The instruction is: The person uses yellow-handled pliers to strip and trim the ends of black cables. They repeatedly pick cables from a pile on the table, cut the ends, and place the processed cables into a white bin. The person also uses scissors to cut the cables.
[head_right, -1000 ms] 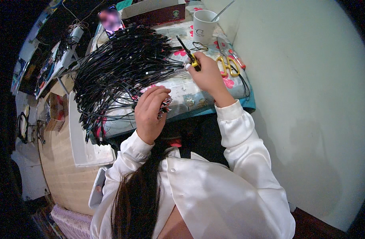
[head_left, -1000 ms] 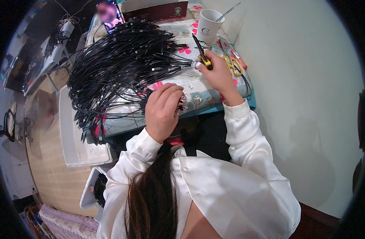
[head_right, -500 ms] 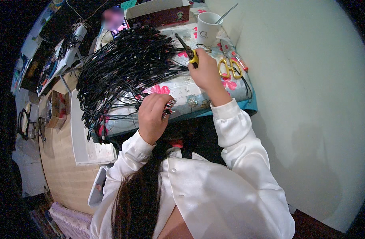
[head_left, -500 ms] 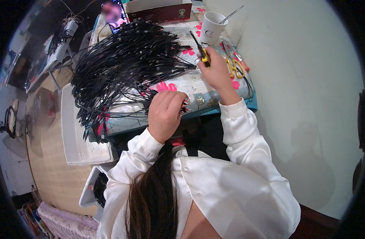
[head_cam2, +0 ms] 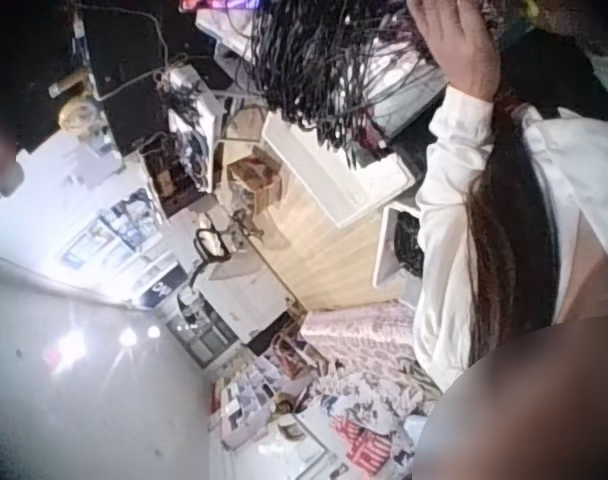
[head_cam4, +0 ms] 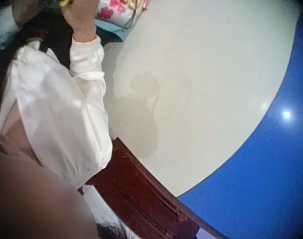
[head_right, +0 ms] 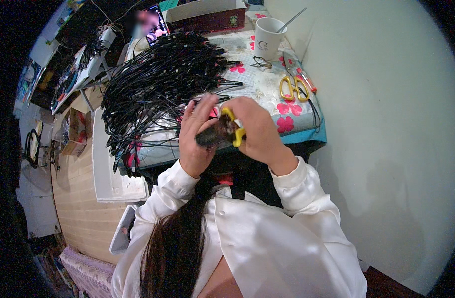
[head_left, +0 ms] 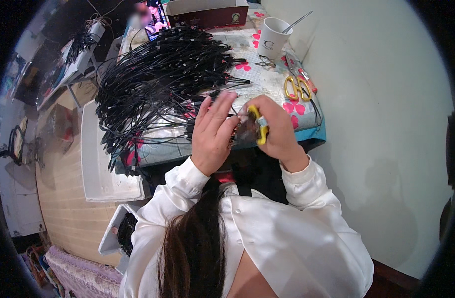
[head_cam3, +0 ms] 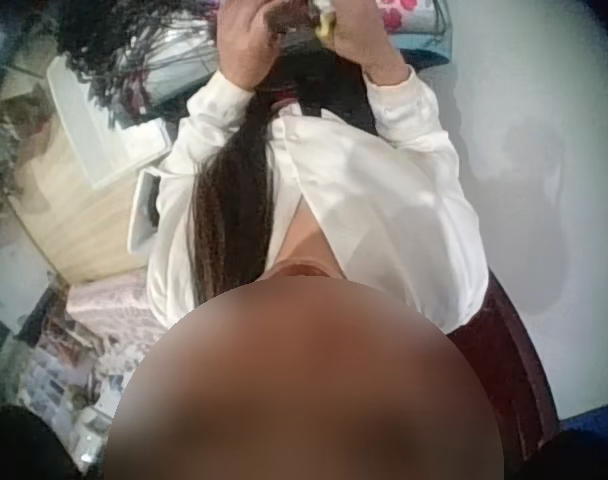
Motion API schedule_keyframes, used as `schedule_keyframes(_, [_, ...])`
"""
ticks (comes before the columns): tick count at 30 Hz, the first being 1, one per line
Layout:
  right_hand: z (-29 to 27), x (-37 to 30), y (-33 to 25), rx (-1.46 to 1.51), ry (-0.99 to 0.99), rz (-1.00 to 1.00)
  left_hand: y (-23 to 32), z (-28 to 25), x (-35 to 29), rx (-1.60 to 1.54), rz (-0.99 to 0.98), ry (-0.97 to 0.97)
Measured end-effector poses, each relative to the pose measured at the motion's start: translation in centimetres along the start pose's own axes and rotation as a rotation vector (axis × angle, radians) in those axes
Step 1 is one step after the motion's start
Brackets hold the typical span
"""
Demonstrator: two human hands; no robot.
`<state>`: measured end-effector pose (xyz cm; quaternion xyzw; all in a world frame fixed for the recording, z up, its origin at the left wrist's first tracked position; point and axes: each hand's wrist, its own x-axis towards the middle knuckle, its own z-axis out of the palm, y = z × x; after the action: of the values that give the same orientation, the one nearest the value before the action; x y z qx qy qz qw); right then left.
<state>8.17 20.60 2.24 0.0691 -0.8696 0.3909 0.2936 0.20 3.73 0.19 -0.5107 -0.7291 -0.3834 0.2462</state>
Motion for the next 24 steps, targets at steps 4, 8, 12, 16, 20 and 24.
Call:
schedule_keyframes(4, [0.3, -0.8, -0.3, 0.125, -0.049, 0.089, -0.3, 0.4, -0.8, -0.183, -0.096, 0.0])
schedule_keyframes(8, [0.4, -2.2, 0.3, 0.634, 0.004, 0.361, -0.6, 0.2, -1.1, -0.171, -0.105, 0.005])
schedule_keyframes(12, [0.8, -4.7, 0.2, 0.763, -0.089, 0.629, -0.7, 0.1, -1.1, -0.18, 0.005, 0.054])
schedule_keyframes(16, [1.8, -6.5, -0.7, 0.611, -0.205, 0.631, -0.7, 0.3, -1.1, -0.163, 0.032, 0.076])
schedule_keyframes(20, [2.2, -6.4, -1.1, 0.642, -0.238, 0.615, -0.7, 0.3, -1.2, -0.169, 0.028, 0.08])
schedule_keyframes(24, [2.5, -5.9, -1.8, 0.468, -0.194, 0.538, -0.7, 0.2, -1.3, -0.166, 0.022, 0.062])
